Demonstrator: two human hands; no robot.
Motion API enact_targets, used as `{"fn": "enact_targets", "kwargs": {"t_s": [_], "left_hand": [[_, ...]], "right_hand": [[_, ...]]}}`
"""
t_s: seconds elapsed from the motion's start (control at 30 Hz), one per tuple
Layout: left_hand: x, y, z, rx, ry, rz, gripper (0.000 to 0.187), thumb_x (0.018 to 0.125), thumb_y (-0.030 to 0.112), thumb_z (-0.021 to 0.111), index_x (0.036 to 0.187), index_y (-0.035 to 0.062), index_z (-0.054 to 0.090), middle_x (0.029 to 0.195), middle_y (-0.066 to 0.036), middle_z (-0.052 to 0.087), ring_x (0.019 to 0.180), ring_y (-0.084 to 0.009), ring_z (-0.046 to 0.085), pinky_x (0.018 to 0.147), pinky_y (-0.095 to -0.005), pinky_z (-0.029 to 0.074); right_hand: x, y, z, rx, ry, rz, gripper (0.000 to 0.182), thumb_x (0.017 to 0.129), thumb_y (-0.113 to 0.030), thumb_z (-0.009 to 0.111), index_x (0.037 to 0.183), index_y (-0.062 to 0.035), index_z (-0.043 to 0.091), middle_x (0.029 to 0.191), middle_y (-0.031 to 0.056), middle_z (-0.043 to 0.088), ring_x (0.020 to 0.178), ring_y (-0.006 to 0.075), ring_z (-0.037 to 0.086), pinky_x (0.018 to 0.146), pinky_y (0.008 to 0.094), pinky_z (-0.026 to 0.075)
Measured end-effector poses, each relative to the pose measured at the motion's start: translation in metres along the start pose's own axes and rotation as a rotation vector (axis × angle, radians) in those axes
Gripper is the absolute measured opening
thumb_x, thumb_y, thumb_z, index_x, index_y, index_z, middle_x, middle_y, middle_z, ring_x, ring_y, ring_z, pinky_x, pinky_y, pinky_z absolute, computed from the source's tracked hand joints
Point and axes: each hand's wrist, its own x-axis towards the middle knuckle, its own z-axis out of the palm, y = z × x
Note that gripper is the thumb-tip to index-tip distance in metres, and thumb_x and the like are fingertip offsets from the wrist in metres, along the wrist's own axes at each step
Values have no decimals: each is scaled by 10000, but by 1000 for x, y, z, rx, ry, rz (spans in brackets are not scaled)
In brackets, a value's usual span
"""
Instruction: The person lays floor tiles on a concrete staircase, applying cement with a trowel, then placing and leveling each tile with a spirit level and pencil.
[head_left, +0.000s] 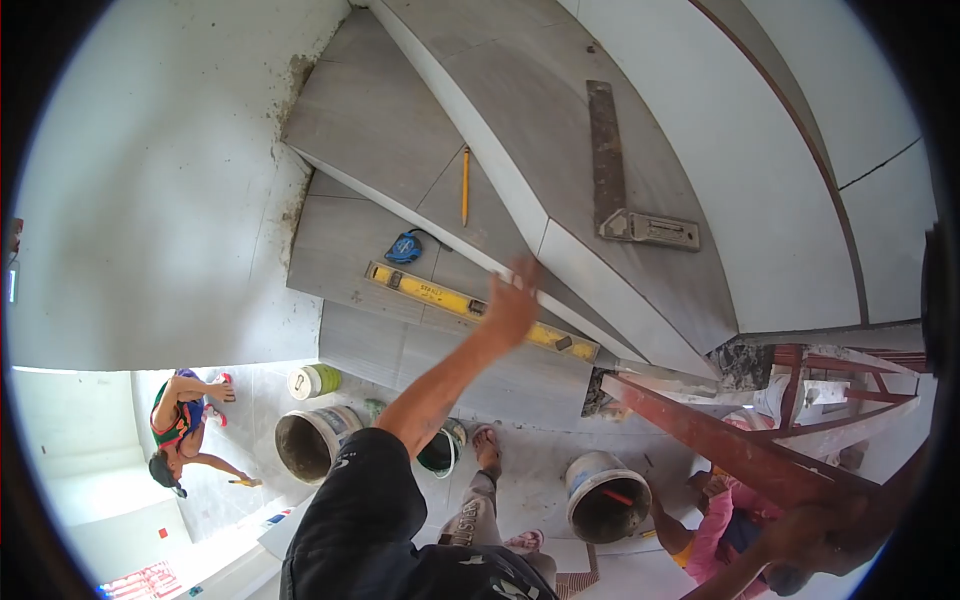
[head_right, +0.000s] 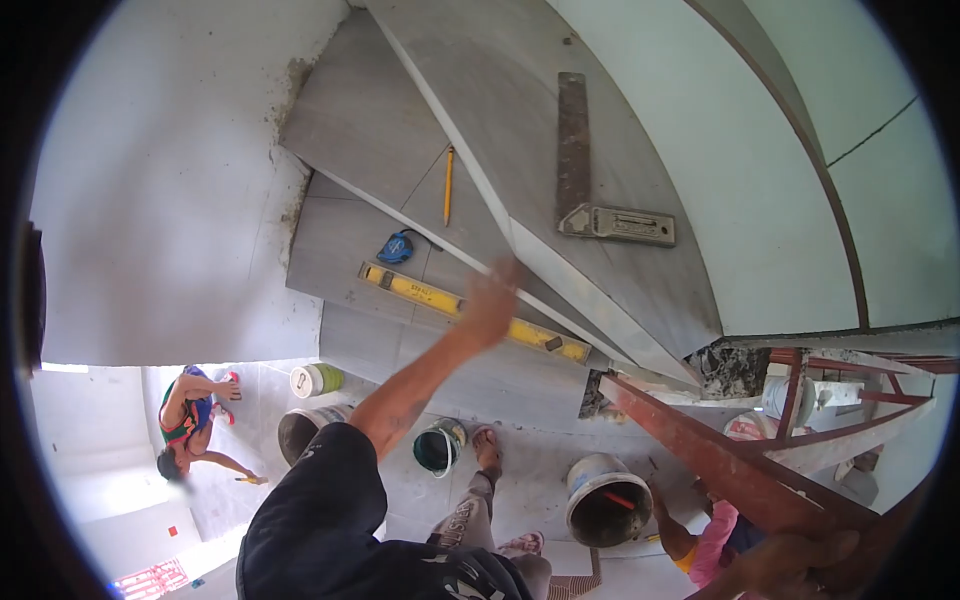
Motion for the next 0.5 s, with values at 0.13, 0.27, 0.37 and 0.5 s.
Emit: {"fn": "enact_targets", "kwargs": {"t_s": [0.13, 0.27, 0.37, 0.5], "left_hand": [[-57, 43, -11, -547, 37, 379, 560, 763, 48, 593, 1316, 39, 503, 1399, -154, 454, 1384, -319, 330, 959, -582, 321], [-42, 20, 10, -550, 357, -115, 505, 724, 22, 612, 1225, 31, 548, 1271, -144, 521, 1280, -313, 421, 915, -522, 322], [-12, 0, 3, -462, 370, -244, 450, 766, 33, 590, 1215, 30, 561, 1254, -113, 535, 1282, -257, 418, 975, -518, 313], [13, -12, 4, -446, 428, -46, 397, 769, 8, 570, 1165, 33, 577, 1213, -101, 548, 1252, -237, 443, 975, -509, 304]], "right_hand": [[-8, 9, 3, 5, 51, 40, 518, 893, -276, 683, 1137, 157, 538, 1073, 283, 625, 982, 365, 639, 883, 440, 510], [-5, 5, 5, -52, 111, -74, 609, 875, -333, 702, 1161, 168, 504, 1082, 297, 610, 991, 372, 631, 882, 442, 510], [-6, -5, 4, -139, 141, -6, 646, 865, -357, 709, 1183, 160, 488, 1115, 301, 590, 1004, 387, 621, 889, 453, 507], [-3, 23, 2, -124, 147, -86, 645, 868, -381, 708, 1148, 166, 511, 1068, 273, 612, 986, 342, 629, 865, 417, 510]]}}
